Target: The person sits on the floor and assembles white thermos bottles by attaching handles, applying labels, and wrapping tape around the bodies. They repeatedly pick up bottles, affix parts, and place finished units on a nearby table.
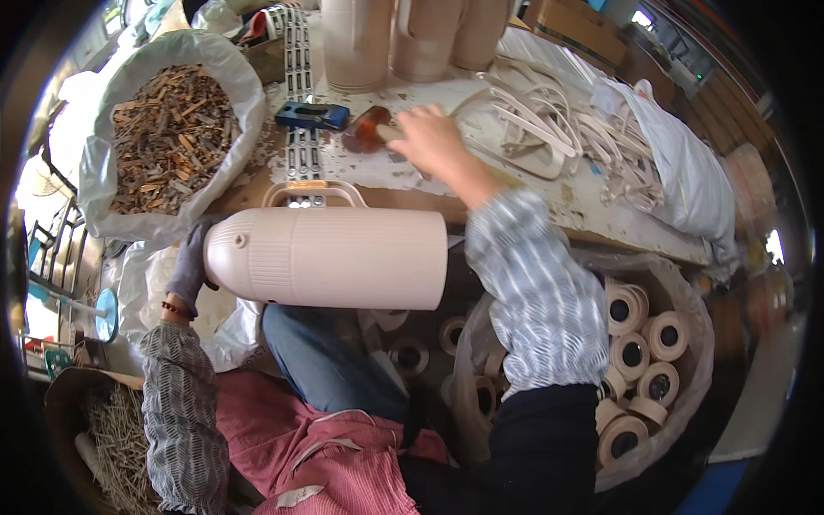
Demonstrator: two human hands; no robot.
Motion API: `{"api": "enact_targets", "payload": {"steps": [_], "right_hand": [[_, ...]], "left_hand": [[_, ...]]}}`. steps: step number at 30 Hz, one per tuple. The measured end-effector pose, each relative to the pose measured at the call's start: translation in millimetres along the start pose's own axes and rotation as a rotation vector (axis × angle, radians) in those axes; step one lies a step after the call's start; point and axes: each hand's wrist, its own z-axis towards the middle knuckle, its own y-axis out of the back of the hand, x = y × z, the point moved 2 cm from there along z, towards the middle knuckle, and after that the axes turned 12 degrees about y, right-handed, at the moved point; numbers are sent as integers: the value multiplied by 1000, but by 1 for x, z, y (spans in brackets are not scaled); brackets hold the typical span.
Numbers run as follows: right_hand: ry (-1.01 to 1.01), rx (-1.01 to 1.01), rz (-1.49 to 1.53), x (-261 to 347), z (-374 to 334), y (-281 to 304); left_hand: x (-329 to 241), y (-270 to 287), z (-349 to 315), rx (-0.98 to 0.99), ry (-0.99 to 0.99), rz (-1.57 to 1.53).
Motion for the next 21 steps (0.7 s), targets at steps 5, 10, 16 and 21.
{"api": "enact_targets", "payload": {"steps": [5, 10, 16, 21], "right_hand": [[-595, 6, 710, -9, -237, 24], [-1175, 377, 152, 35, -455, -13], [-1545, 520, 142, 56, -514, -73], [-1313, 648, -185, 52, -466, -54]], "left_hand": [[21, -15, 8, 59, 211, -236], [28, -20, -18, -39, 73, -436], [56, -34, -120, -123, 274, -669], [66, -23, -199, -108, 487, -1420]]}}
